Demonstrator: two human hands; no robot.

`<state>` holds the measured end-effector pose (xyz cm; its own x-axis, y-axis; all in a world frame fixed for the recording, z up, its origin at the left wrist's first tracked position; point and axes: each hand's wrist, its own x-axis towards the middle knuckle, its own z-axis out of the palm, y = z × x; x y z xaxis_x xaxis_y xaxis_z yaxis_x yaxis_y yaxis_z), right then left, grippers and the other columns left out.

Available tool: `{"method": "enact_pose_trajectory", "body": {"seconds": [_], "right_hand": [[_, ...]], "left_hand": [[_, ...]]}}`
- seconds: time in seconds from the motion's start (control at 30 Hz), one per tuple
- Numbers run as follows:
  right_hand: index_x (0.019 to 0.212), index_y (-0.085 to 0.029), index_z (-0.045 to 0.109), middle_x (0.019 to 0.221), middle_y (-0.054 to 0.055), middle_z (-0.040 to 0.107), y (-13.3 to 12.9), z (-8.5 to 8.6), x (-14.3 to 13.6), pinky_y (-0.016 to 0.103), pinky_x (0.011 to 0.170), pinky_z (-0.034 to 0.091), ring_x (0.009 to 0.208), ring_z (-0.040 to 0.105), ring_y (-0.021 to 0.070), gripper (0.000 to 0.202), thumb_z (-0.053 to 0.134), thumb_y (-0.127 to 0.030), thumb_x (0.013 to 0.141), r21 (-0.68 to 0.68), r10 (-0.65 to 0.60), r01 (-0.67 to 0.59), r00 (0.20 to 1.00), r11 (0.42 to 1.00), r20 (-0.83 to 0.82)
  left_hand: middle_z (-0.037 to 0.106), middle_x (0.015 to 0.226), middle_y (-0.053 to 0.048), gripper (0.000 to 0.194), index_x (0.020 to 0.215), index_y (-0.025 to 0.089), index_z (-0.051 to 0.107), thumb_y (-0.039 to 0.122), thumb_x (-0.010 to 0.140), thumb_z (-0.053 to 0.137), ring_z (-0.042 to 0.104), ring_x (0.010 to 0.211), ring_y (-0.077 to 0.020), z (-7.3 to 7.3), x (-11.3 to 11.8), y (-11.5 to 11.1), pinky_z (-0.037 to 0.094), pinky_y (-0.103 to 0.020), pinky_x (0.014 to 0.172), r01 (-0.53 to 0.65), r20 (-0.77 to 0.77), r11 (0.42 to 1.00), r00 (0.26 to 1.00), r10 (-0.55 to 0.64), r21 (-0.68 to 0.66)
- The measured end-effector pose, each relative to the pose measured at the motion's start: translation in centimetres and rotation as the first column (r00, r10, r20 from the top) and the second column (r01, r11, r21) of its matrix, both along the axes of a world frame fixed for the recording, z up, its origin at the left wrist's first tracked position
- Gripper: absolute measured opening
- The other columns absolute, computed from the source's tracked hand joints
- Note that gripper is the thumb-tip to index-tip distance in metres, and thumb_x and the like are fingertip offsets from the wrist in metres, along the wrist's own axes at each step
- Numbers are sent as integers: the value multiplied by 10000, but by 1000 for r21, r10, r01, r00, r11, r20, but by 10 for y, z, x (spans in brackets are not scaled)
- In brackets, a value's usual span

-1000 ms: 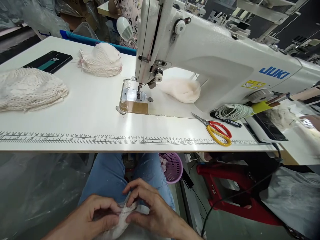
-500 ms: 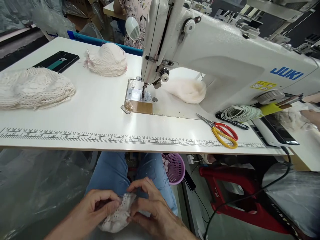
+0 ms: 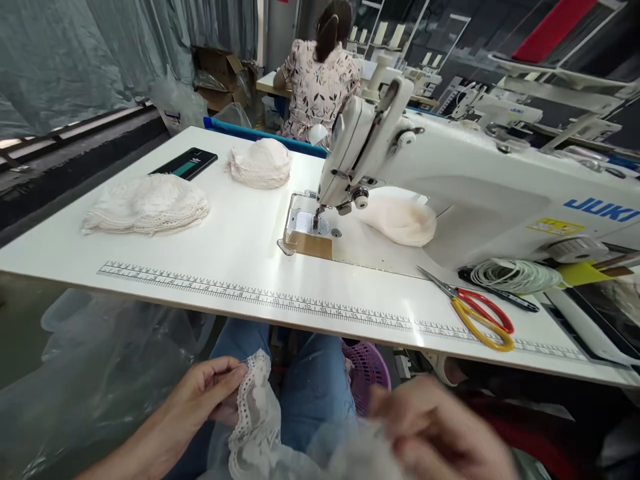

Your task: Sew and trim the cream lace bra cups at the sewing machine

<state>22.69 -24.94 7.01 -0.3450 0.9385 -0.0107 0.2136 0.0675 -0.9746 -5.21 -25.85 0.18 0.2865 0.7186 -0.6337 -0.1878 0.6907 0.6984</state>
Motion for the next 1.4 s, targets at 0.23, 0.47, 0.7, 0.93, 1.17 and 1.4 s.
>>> {"method": "enact_pose_trajectory", "body": {"seconds": [0.23,0.47,0.7,0.93,1.17,1.4], "right_hand": [[1046,-262,592,887,27,593,98,58,30,381,663,391,758,548,180,197,583,-365,878,683,-634,323,727,655,264],[1251,-194,438,1144,122,609,5,-60,-66,343,867,511,1048,598,252,519,648,-421,834,542,-12,-191,937,818,348],[1161,-207,495,1153,104,572,-18,-118,-113,322,901,448,1091,551,212,248,470,-283,926,159,2,6,999,987,-50],[863,-159,539,690,-33,455,-9,-106,-96,193,546,306,607,376,84,365,630,-510,817,-389,-39,-122,924,913,-381],[615,-156,435,579,-55,312,-9,-105,-78,224,493,180,553,244,70,541,524,-641,838,-397,128,-264,933,879,-337],[601,-140,505,605,-28,399,-6,-107,-65,237,580,289,596,348,88,580,557,-690,779,-445,135,-337,895,830,-425]], "left_hand": [[645,766,-13,361,814,172,685,532,794,666,579,784,-176,8,-2,-2,526,-273,747,-34,2,999,999,34,28],[628,813,-10,316,764,191,681,505,798,669,584,866,-202,1,8,2,520,-313,859,-55,43,996,998,52,71],[615,1207,-26,301,1040,318,710,507,857,564,537,1177,-281,-10,4,-18,497,-284,939,166,-295,913,954,-54,372],[573,1238,-19,352,1164,355,628,454,829,582,591,1070,-247,-11,-8,-22,508,-239,836,270,-697,812,683,217,518],[539,576,19,450,673,172,636,616,751,624,484,560,-142,-13,-4,-2,373,-212,523,282,-311,930,928,-203,236],[607,696,-28,490,668,201,675,669,760,560,532,711,-218,6,-1,-1,432,-260,638,313,-320,946,908,-272,87]]}}
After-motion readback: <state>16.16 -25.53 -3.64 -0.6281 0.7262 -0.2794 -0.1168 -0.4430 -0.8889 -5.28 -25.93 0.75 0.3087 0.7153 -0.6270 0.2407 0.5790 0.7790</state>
